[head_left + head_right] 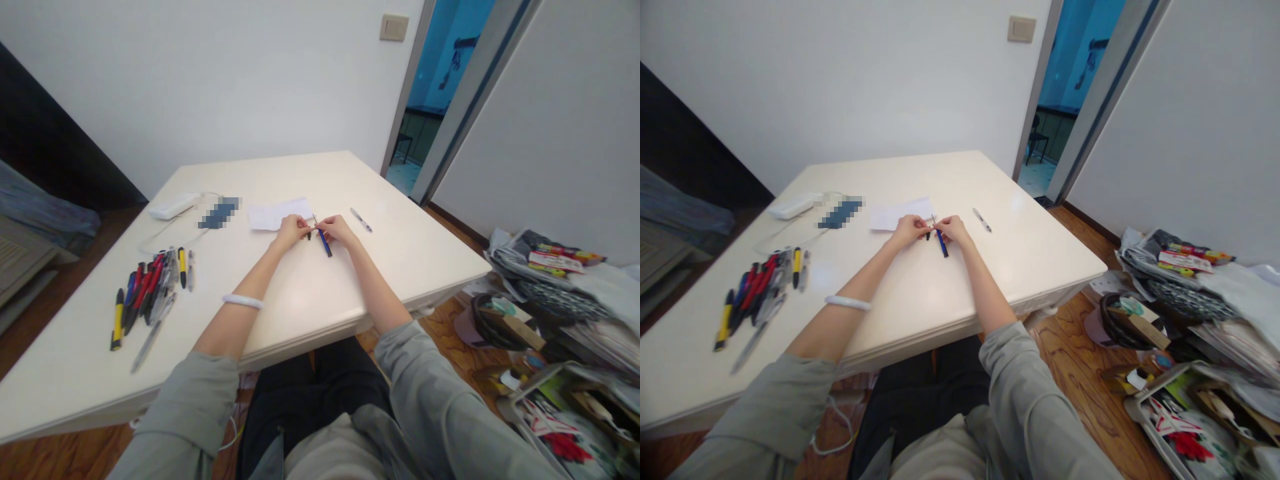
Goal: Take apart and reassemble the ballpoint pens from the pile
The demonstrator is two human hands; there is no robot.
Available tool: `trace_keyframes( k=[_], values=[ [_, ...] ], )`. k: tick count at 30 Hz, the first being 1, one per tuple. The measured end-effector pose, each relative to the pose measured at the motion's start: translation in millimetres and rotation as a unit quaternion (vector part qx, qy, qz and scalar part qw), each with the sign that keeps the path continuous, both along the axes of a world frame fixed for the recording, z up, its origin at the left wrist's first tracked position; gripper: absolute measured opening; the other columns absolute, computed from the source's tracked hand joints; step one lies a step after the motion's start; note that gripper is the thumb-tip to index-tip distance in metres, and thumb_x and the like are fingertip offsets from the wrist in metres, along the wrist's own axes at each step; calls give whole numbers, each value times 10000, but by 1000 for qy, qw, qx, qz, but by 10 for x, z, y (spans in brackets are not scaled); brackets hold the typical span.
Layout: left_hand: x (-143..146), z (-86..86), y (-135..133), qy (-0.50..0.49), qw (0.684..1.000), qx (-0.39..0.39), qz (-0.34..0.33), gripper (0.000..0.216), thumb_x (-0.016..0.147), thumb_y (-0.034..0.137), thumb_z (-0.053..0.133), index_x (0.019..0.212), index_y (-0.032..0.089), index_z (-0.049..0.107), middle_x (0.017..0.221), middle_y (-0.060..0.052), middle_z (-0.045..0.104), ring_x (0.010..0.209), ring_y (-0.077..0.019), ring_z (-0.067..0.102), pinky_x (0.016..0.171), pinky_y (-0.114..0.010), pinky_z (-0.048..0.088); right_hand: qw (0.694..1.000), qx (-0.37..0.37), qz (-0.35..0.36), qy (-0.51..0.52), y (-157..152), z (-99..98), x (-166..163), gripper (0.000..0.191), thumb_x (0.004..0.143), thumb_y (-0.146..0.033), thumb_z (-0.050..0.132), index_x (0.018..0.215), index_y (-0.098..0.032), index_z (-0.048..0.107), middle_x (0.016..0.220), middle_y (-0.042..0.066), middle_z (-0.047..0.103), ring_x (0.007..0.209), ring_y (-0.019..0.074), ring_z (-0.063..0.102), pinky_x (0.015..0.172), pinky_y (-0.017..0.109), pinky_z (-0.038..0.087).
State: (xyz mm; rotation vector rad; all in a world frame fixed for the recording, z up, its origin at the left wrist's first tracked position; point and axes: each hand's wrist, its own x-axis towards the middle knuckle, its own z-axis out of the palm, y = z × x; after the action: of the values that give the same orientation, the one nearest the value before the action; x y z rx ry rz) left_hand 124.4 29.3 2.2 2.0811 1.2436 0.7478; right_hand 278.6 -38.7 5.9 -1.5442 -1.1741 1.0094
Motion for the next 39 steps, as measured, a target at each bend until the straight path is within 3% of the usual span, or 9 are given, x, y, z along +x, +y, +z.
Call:
trace_keyframes(
  k=[7, 10, 15, 19, 24, 33, 39],
  values=[
    [30, -25, -2, -36, 998, 16, 51, 186, 831, 280, 726, 682, 173, 700, 598, -19, 660, 626, -171, 601, 673, -271, 432, 1000, -10, -8, 1, -3, 10, 11, 162, 930, -133, 622, 813, -94, 727, 631, 6, 702, 442, 54, 521, 442, 142, 434],
    [49, -19, -18, -75, 995, -22, 58, 283, 901, 322, 645, 682, 164, 729, 568, -7, 630, 569, -144, 548, 619, -258, 396, 1000, -10, -3, 4, -18, 33, -8, 178, 931, -108, 614, 781, -97, 710, 585, -12, 666, 432, 56, 513, 427, 145, 419],
    [139, 15, -11, -116, 986, -98, 70, 359, 820, 363, 729, 534, 156, 670, 410, 41, 432, 462, -101, 367, 525, -261, 275, 999, -20, 25, 11, -100, 110, -32, 222, 934, -108, 625, 716, -107, 668, 538, -26, 633, 409, 53, 497, 416, 147, 405],
    [220, 40, 11, -153, 976, -133, 73, 284, 782, 299, 739, 551, 142, 686, 420, 36, 461, 462, -91, 359, 515, -253, 269, 999, -37, 21, 2, -148, 161, -23, 234, 913, -86, 638, 681, -115, 653, 493, -35, 605, 390, 61, 488, 401, 158, 397],
    [246, 32, 44, -170, 974, -119, 90, 263, 776, 288, 739, 562, 144, 687, 432, 30, 481, 467, -94, 378, 520, -251, 292, 998, -55, 19, -11, -161, 188, -15, 250, 876, -74, 670, 631, -116, 643, 462, -26, 593, 391, 66, 496, 417, 162, 428],
    [206, -11, 106, -133, 979, -68, 142, 262, 792, 348, 747, 611, 161, 718, 476, 5, 553, 530, -140, 502, 575, -261, 375, 996, -80, 12, -22, -148, 129, 96, 175, 822, -70, 704, 657, -112, 662, 479, -7, 624, 395, 70, 519, 434, 158, 463],
    [206, -2, 31, -20, 995, -35, 89, 254, 745, 353, 802, 565, 187, 734, 393, 9, 482, 556, -176, 523, 579, -284, 373, 997, -64, -26, -23, -112, 81, 142, 183, 820, -83, 708, 646, -112, 659, 501, 17, 641, 403, 89, 537, 455, 190, 498]
  ],
)
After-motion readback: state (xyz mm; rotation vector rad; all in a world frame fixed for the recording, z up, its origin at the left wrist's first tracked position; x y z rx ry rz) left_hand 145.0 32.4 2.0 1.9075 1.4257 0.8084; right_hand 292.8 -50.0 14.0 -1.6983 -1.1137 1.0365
